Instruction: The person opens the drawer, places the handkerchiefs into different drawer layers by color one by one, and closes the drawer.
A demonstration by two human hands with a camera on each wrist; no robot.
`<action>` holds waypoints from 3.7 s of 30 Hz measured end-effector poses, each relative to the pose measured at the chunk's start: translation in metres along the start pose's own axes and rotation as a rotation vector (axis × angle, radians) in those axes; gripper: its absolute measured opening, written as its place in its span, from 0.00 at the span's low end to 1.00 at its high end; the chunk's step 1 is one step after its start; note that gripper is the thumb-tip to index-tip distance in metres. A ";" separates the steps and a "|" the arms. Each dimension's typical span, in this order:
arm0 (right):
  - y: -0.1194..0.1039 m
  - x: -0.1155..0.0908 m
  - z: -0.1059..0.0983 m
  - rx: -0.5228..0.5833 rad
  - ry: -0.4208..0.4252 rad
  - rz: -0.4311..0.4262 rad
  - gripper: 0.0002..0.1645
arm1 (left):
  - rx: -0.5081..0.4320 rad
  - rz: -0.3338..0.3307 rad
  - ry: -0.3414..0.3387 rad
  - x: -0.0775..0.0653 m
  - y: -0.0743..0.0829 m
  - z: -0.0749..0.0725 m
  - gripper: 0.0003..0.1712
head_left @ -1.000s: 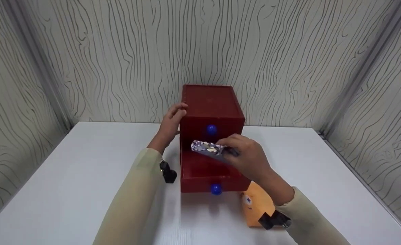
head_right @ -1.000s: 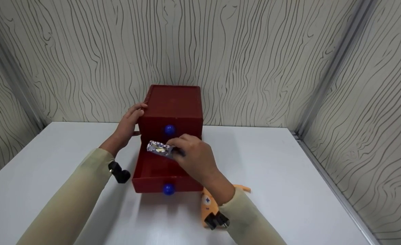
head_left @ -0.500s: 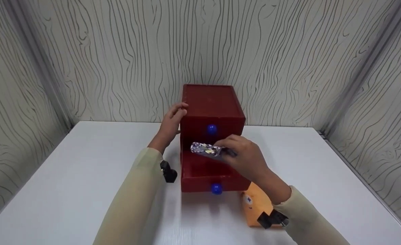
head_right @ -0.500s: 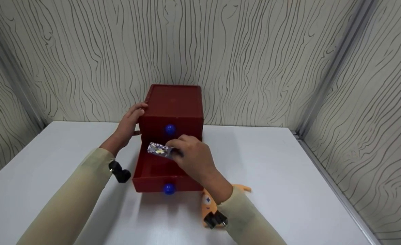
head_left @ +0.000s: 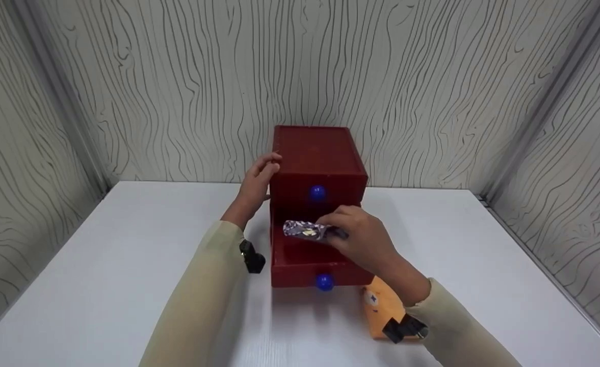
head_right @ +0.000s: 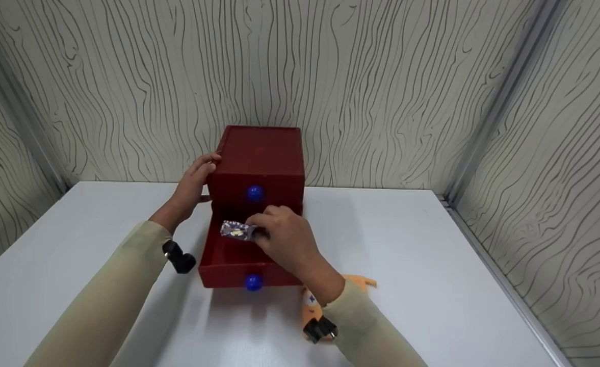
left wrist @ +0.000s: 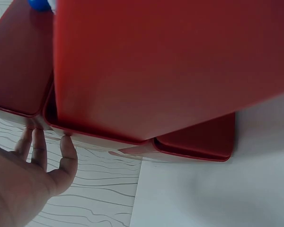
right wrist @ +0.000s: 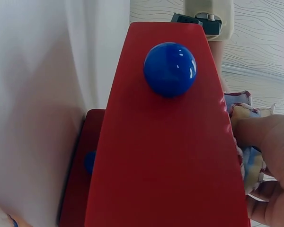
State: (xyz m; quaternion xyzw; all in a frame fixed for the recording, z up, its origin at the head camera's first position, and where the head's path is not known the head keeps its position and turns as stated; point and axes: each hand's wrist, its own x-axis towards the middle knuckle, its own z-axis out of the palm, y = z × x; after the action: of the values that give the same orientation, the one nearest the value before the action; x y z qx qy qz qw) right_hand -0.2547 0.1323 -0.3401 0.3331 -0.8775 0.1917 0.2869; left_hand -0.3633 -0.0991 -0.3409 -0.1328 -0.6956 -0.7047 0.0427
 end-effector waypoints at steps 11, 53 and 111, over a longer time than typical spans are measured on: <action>0.002 0.001 0.007 -0.025 -0.046 -0.002 0.11 | -0.008 0.009 -0.002 0.000 -0.001 0.000 0.18; 0.001 -0.001 0.007 0.044 -0.249 0.108 0.14 | 0.001 0.011 -0.012 -0.001 -0.002 -0.002 0.18; -0.036 -0.054 -0.027 0.221 0.053 -0.137 0.18 | -0.023 0.004 -0.008 0.000 -0.002 0.000 0.18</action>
State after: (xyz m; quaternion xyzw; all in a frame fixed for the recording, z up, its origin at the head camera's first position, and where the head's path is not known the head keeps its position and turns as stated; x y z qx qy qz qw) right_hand -0.1863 0.1462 -0.3485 0.4167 -0.8184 0.2758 0.2838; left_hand -0.3635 -0.0988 -0.3428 -0.1374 -0.6872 -0.7122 0.0397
